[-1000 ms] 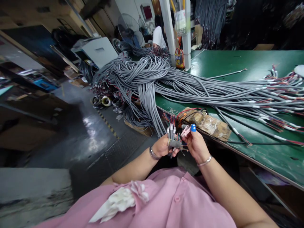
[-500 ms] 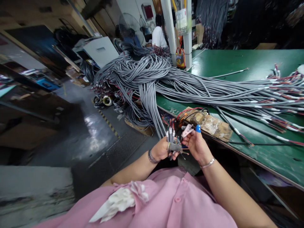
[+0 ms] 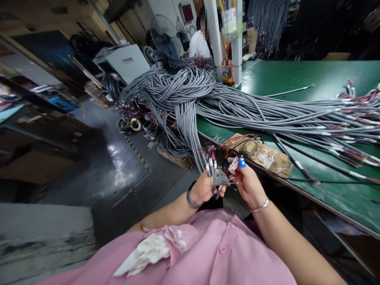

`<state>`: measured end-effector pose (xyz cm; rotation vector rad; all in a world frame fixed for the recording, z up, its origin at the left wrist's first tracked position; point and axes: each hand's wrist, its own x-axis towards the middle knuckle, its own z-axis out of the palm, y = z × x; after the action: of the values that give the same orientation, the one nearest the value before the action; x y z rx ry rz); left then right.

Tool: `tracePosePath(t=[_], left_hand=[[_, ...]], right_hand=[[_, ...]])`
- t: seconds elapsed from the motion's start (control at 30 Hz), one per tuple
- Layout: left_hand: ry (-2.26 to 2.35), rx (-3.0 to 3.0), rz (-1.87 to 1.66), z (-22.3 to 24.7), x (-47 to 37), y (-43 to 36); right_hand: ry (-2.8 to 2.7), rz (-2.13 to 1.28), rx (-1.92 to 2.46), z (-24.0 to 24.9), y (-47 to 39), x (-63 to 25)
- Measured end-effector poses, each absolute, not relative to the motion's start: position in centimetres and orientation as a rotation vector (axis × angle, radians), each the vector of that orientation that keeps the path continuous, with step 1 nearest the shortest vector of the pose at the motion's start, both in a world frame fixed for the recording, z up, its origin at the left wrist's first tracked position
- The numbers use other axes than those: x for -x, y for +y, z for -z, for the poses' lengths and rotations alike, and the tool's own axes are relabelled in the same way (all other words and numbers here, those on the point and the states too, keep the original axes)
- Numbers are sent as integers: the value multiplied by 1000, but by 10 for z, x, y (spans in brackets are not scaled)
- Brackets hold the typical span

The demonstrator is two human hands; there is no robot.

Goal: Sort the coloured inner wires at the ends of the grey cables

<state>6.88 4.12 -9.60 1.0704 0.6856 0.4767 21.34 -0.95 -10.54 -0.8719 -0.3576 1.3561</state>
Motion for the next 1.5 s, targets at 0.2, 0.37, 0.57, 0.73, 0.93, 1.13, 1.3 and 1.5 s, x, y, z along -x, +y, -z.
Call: tracePosePath(t=[0.2, 0.37, 0.57, 0.73, 0.93, 1.13, 1.3, 1.5], left_hand=[[734, -1046, -435, 96, -76, 40], [730, -1068, -450, 99, -72, 40], [718, -1079, -471, 97, -59, 28], [737, -1028, -618, 91, -58, 20], [758, -1040, -728, 87, -70, 18], [821, -1020, -759, 95, -79, 18], [852, -1028, -765, 100, -80, 20], [845, -1092, -751, 103, -78, 18]], right_hand=[[-354, -1354, 835, 106, -9, -211], [-315, -1441, 716, 108, -9, -213], [-266, -1429, 721, 115, -10, -222], [-306, -1369, 801, 112, -11, -224], [-371, -1263, 814, 118, -10, -219], [-364, -1370, 764, 122, -4, -216], [-339, -1358, 732, 118, 2, -214], [-257, -1375, 734, 119, 2, -212]])
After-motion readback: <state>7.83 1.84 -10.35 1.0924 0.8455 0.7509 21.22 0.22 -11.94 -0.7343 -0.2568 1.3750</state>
